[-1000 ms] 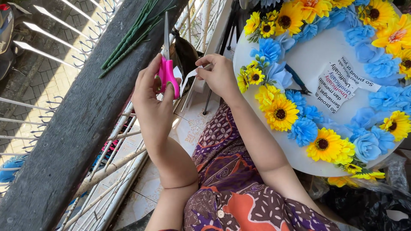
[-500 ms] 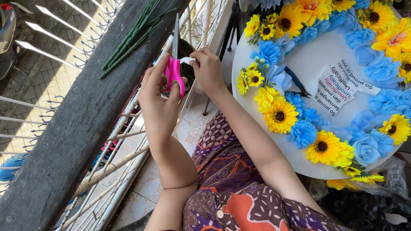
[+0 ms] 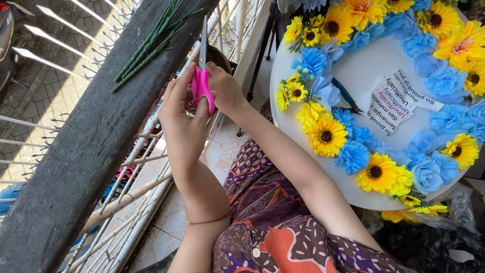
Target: Cutting a printed message with scissors and attaching it to a floral wreath
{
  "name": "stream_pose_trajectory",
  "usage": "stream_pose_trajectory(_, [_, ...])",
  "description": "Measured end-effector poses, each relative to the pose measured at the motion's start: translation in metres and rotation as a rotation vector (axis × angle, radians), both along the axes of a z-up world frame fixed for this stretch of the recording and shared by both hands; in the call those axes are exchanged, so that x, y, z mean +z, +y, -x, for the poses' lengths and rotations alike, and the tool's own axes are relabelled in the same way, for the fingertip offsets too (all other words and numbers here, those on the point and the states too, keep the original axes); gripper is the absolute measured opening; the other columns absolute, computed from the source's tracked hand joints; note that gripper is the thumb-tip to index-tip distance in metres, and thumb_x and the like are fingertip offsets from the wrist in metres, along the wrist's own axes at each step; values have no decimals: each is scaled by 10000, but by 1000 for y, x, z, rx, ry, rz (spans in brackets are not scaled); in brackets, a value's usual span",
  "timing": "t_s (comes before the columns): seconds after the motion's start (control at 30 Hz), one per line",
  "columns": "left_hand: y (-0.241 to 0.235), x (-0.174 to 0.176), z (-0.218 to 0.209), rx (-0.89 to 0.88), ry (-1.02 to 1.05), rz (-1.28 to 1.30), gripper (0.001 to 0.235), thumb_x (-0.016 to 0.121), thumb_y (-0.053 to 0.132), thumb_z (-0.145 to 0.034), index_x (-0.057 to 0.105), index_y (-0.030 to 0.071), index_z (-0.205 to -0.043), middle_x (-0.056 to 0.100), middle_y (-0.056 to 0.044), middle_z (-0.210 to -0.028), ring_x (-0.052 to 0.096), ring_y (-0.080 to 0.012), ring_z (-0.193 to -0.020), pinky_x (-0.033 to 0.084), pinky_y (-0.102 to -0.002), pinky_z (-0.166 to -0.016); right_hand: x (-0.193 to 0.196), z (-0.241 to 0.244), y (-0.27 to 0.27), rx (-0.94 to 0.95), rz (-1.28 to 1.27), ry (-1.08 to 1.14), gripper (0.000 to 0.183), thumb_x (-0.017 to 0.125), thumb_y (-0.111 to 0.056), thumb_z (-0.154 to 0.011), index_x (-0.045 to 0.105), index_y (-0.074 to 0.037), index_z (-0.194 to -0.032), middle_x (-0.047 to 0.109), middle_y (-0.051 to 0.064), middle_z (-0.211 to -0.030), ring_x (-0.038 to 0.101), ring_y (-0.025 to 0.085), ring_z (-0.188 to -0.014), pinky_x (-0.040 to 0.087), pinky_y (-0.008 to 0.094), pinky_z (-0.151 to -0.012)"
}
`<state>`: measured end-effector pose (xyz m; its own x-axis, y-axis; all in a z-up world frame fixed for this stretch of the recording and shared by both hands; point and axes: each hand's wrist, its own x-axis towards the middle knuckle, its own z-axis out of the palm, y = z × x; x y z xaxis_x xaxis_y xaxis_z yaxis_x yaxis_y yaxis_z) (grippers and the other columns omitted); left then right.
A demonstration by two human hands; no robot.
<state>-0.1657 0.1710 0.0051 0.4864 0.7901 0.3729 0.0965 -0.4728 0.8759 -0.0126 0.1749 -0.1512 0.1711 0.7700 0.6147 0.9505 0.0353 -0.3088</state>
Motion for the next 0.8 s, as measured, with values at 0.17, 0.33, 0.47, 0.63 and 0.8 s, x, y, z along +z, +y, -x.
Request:
stream_pose_trajectory(0.17, [-3,4,2,4,-5,2,505,796,-7,-930,613,76,-1393,626,-152,-1160,686,-257,-832,569,-409,-785,-17,-2,14,85,-25,-148,62,697,-67,-865,652,-106,-884,535,32,-804,596,213,-837,558,287,-692])
stream_pose_trajectory(0.33, [-2,3,0,-2,8,-1,514,796,2,-929,606,76,-1401,626,-161,-1163,695,-279,-842,570,-425,-798,-21,-2,17,142,10,-134,56,670,-76,-876,648,-103,-832,567,39,-758,586,212,-858,521,289,-775])
stream_pose_trajectory(0.47, [-2,4,-2,-5,22,6,497,782,9,-935,608,71,-1396,629,-164,-1176,700,-288,-846,563,-434,-804,-18,-5,18,191,106,-64,100,632,-48,-863,669,-96,-784,621,50,-732,582,235,-804,455,318,-830])
stream_pose_trajectory(0.63, [-3,4,-4,0,26,14,493,787,17,-935,609,64,-1392,635,-164,-1184,714,-298,-858,565,-438,-818,0,-19,2,76,158,-92,31,657,-144,-769,668,-142,-740,643,32,-728,572,258,-814,468,409,-741])
stream_pose_trajectory(0.8, [-11,8,-18,-27,67,-13,492,777,12,-925,618,66,-1387,652,-164,-1179,722,-332,-853,565,-447,-800,71,-33,-49,-96,139,122,134,644,-208,-1027,772,-209,-1066,728,-53,-1118,669,154,-1095,511,289,-931])
